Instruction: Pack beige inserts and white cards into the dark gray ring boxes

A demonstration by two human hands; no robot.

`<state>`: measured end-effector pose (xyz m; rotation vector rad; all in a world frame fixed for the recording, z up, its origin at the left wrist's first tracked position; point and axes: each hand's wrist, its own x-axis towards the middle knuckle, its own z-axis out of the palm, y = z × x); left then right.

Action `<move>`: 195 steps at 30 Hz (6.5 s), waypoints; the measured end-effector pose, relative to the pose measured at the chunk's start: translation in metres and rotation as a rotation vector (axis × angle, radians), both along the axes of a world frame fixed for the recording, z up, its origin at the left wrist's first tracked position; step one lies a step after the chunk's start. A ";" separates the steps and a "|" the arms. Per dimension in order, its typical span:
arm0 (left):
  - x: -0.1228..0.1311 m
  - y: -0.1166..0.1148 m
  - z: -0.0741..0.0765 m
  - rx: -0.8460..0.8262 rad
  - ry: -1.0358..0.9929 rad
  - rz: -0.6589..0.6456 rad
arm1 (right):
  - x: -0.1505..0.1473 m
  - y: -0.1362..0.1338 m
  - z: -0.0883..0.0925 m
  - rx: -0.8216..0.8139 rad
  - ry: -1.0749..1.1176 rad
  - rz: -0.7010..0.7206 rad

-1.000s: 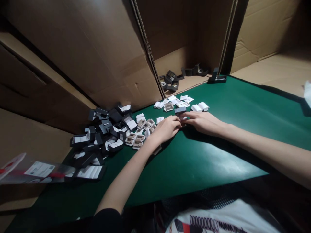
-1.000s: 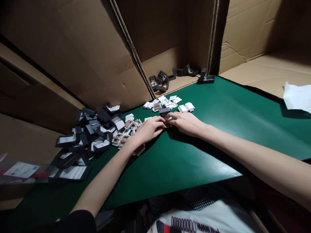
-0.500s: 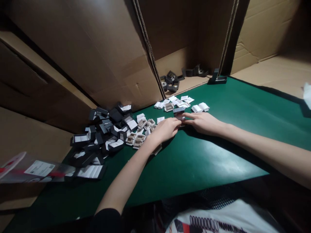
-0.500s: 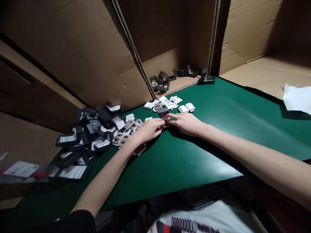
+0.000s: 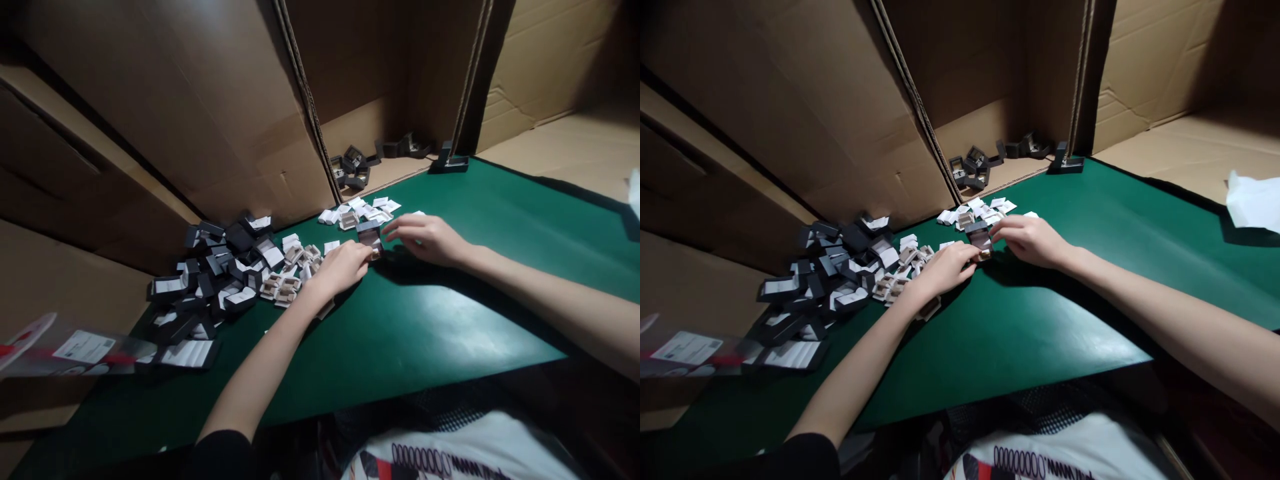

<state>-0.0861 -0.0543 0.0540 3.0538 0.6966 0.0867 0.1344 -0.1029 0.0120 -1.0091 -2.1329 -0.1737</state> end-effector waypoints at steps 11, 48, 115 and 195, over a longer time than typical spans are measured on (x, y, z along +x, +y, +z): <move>-0.001 0.000 0.007 0.007 0.066 0.092 | 0.041 0.012 -0.002 -0.328 -0.053 -0.665; 0.002 0.007 -0.034 0.028 -0.350 0.016 | -0.011 0.000 0.004 -0.010 -0.031 -0.088; 0.008 0.001 -0.033 -0.193 -0.581 0.097 | -0.006 0.004 0.000 0.030 -0.074 0.049; 0.005 -0.009 -0.019 0.168 -0.197 -0.121 | 0.004 0.012 -0.007 0.005 0.094 -0.005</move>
